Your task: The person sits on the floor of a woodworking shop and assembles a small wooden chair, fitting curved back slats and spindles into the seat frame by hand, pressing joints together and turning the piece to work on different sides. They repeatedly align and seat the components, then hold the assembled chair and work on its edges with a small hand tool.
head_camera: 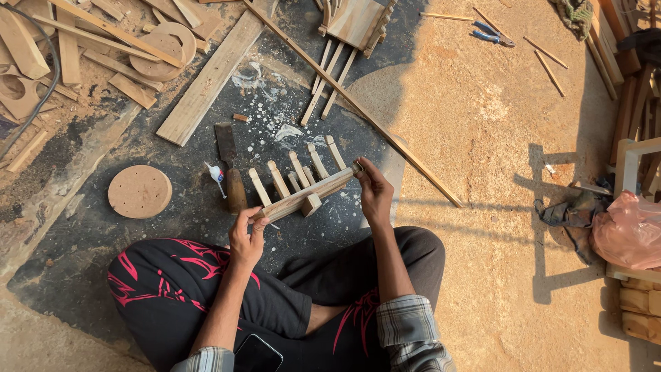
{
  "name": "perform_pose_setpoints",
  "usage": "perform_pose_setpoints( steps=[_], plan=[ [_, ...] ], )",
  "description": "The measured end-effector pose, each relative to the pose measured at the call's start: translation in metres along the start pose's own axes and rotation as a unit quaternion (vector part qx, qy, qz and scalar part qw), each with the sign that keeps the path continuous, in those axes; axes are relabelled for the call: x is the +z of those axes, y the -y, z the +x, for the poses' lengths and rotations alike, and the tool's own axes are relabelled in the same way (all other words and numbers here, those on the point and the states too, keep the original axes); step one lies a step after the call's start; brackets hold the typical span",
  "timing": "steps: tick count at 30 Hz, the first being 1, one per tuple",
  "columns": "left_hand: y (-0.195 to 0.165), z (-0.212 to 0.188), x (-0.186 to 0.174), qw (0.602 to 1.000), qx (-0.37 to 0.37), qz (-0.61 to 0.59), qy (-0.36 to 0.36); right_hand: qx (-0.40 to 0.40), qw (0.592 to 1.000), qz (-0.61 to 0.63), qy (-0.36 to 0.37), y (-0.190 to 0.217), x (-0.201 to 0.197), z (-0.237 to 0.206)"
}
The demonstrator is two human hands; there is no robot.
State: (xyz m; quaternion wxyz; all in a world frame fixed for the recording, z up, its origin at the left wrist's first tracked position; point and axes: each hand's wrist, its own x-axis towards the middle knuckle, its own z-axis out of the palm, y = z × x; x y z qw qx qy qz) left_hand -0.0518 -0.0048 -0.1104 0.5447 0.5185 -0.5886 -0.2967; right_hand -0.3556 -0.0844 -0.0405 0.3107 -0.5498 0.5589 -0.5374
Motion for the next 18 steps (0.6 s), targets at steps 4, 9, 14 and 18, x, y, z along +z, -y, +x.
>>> perform_pose_setpoints(
  steps=[4,9,14,18],
  plan=[
    [0.002,-0.002,0.001,1.000,-0.014,0.006,-0.005,0.009,0.996,-0.085,-0.036,0.000,-0.002,0.001],
    [0.002,-0.003,0.001,0.999,-0.049,0.019,-0.009,-0.028,0.984,-0.151,-0.091,0.004,0.001,-0.009],
    [0.001,-0.001,0.001,1.000,-0.008,0.026,-0.008,-0.058,0.984,-0.111,-0.126,0.011,0.005,-0.011],
    [0.003,-0.003,0.003,0.999,-0.052,0.000,-0.008,-0.112,0.985,-0.122,-0.037,0.013,0.005,-0.013]
  ],
)
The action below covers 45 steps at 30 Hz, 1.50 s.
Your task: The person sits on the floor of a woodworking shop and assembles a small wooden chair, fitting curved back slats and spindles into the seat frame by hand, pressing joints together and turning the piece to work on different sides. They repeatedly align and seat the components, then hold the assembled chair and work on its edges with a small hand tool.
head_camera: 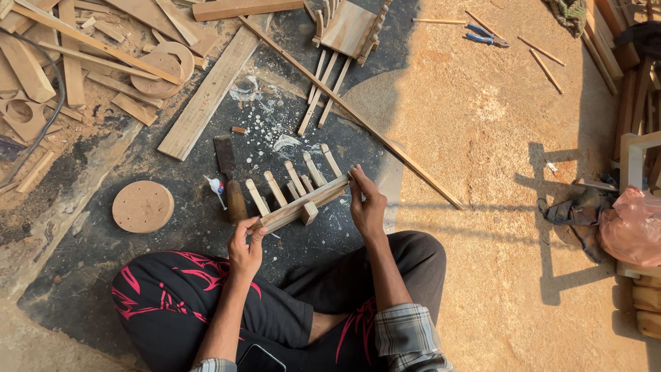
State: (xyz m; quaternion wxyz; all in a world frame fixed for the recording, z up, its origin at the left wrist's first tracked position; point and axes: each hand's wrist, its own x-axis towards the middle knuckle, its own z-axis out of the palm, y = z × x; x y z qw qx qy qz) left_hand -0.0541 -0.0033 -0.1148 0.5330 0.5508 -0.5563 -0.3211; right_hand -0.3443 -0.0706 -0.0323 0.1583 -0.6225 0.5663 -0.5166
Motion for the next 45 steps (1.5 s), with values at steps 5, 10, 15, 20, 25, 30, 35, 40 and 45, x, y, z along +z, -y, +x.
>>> perform_pose_setpoints(
  steps=[5,10,15,20,25,30,35,40,45],
  plan=[
    [0.004,0.000,0.001,1.000,0.009,-0.013,0.002,0.011,1.000,0.003,0.010,0.002,0.001,-0.009],
    [0.003,0.002,0.002,1.000,0.005,0.016,0.000,-0.013,0.999,-0.021,-0.043,0.002,0.006,-0.011],
    [0.002,0.001,0.002,1.000,0.007,0.002,-0.001,0.049,0.998,0.028,-0.002,-0.004,-0.005,-0.002],
    [0.002,0.002,0.003,1.000,0.000,-0.002,0.000,0.152,0.971,0.125,0.133,-0.015,-0.024,0.016],
    [0.002,0.001,0.003,1.000,-0.002,-0.015,0.001,0.201,0.945,0.213,0.149,-0.020,-0.026,0.023],
    [0.003,0.002,0.004,1.000,-0.003,-0.011,0.002,0.224,0.937,0.227,0.142,-0.020,-0.017,0.025],
    [0.004,0.002,0.005,1.000,0.000,-0.014,0.007,0.255,0.925,0.249,0.135,-0.022,-0.011,0.025],
    [0.003,0.003,0.005,1.000,0.002,-0.016,0.009,0.267,0.921,0.258,0.118,-0.025,-0.006,0.023],
    [0.000,0.004,0.005,0.999,0.003,-0.031,0.011,0.231,0.911,0.328,0.093,-0.021,0.000,0.021]
  ],
)
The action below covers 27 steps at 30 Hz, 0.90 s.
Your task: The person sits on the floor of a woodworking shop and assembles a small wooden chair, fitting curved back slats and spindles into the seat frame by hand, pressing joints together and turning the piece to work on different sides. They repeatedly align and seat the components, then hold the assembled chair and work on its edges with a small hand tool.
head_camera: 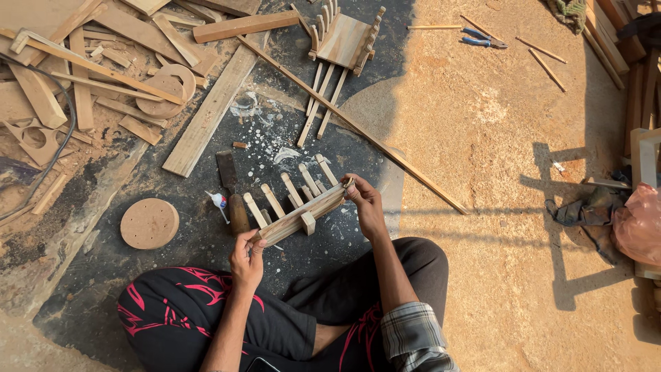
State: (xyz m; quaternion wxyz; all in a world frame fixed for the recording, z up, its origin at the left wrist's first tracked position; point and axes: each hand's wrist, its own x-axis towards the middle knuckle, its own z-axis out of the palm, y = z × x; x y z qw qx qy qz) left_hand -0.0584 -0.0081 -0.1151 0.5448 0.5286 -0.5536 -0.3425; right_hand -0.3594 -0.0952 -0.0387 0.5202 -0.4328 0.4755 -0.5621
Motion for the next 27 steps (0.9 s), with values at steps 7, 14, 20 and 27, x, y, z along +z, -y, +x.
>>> perform_pose_setpoints(
  steps=[7,14,20,27],
  plan=[
    [-0.004,-0.002,0.003,0.999,-0.020,-0.034,-0.005,0.051,0.983,0.179,0.014,0.008,0.005,-0.001],
    [-0.008,-0.003,0.000,0.999,-0.036,-0.039,-0.003,0.081,0.977,0.196,-0.002,0.011,0.005,-0.004],
    [-0.008,-0.003,0.002,0.999,-0.031,-0.041,-0.004,0.060,0.973,0.221,0.018,0.014,0.007,0.000],
    [-0.008,-0.002,0.003,0.999,-0.035,-0.041,-0.006,0.073,0.959,0.272,0.034,0.013,0.003,-0.002]
  ],
)
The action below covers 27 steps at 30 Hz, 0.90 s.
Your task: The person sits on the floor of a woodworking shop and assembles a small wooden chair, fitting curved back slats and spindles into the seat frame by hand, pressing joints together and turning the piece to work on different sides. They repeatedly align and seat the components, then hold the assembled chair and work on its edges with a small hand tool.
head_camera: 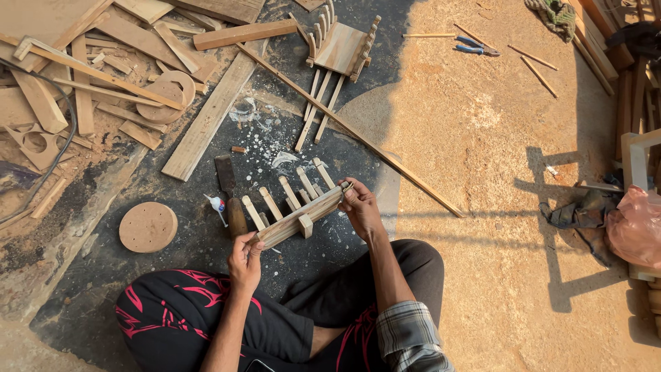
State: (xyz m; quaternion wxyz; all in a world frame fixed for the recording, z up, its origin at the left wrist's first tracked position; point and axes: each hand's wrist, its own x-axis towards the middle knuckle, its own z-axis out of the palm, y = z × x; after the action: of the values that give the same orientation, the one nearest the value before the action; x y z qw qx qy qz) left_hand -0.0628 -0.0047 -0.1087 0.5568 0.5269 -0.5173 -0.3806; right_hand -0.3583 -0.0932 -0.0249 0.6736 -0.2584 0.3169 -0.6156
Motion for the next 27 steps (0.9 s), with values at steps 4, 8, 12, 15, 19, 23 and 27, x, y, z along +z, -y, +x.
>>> perform_pose_setpoints(
  steps=[4,8,12,15,19,23,27],
  plan=[
    [-0.0003,0.0009,-0.0020,1.000,-0.001,-0.012,0.002,-0.031,0.999,-0.002,0.030,-0.0038,-0.0015,0.0007],
    [0.0009,0.0002,-0.0023,1.000,-0.005,-0.005,0.000,-0.021,0.999,-0.021,0.016,-0.0030,-0.0016,0.0010],
    [0.0012,-0.0008,-0.0013,1.000,-0.012,-0.014,-0.003,0.007,1.000,-0.012,-0.001,0.0019,-0.0019,-0.0031],
    [0.0003,-0.0005,-0.0013,1.000,0.000,-0.011,0.003,0.012,1.000,-0.005,0.008,0.0037,-0.0012,-0.0064],
    [-0.0014,0.0003,-0.0021,1.000,-0.004,0.001,-0.002,0.004,1.000,0.012,-0.004,0.0033,-0.0021,-0.0074],
    [-0.0011,-0.0001,-0.0017,1.000,0.008,0.010,0.001,-0.012,0.997,-0.059,-0.043,0.0036,-0.0034,-0.0051],
    [-0.0013,-0.0005,0.0005,1.000,0.008,0.005,-0.001,0.000,0.992,-0.053,-0.114,0.0052,0.0035,-0.0008]
  ],
)
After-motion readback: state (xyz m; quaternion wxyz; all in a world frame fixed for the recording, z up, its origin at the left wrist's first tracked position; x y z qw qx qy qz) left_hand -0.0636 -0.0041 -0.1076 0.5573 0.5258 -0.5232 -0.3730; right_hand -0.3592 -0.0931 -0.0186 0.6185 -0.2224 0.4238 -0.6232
